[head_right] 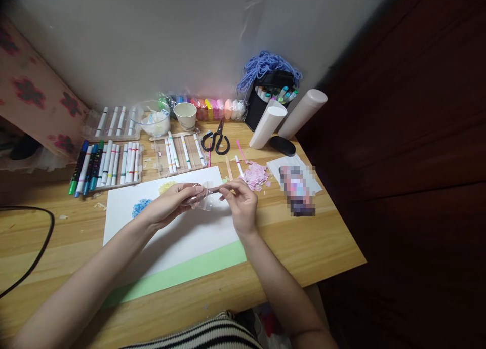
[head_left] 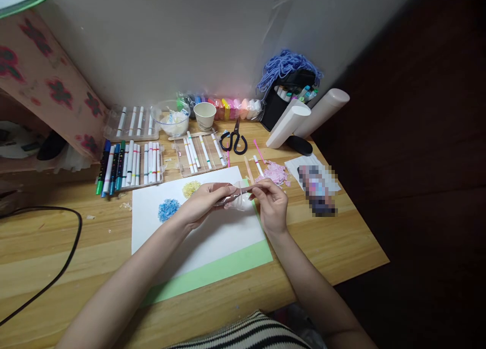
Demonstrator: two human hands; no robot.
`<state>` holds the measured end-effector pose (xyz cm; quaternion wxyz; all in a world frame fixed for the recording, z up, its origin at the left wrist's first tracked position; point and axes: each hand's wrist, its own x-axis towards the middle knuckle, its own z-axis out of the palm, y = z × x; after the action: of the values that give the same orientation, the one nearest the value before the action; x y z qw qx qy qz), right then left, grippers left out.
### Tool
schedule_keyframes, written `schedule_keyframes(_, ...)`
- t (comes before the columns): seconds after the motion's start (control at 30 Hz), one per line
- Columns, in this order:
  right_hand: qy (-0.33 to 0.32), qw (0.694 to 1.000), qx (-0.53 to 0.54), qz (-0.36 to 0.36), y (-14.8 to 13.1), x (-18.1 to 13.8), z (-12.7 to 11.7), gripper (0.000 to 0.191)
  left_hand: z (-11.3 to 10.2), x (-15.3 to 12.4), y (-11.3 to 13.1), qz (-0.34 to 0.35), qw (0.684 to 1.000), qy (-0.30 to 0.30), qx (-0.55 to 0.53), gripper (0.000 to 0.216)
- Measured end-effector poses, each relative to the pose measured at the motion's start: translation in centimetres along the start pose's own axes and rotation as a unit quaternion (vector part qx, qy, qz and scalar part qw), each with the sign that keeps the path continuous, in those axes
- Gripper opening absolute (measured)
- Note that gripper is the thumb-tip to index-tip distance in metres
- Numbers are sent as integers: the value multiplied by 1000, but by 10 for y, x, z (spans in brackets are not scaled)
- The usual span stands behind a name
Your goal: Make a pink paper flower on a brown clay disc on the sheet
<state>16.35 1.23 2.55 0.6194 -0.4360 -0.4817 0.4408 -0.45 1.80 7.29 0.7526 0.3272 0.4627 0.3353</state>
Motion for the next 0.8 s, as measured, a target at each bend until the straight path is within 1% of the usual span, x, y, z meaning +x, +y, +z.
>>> schedule_keyframes(0.07,36,998,34,25,3,3,-2,10,-1,1,0,-8,1000,12,-20,26)
schedule_keyframes(0.13,32,998,42,31,3,6,-4,11,-3,2,0,-13,999,22,-28,27)
schedule_keyframes(0.2,-12,999,28,28,1,7,-5,10,-5,3,0,-10,999,22,-34,29)
schedule_keyframes(0.27,-65,997,10,33,-2,6,-4,8,-6,4,-1,0,999,7,-40,36)
schedule_keyframes(0.33,-102,994,2,42,-5,4,-1,8,-7,5,-4,8,999,-6,-43,40)
schedule_keyframes(0.5,-147,988,-18,37,-9,0,2,4,-6,6,-7,17,999,17,-30,42)
schedule_keyframes(0.67,-214,974,-70,20,-15,0,-1,8,-3,5,-6,24,999,38,-15,40)
schedule_keyframes(0.73,-215,973,-84,1,-17,-1,0,7,0,5,-7,36,998,42,-10,35)
schedule_keyframes(0.8,-202,976,-86,-9,-18,-3,1,4,3,5,-8,52,997,49,-11,31)
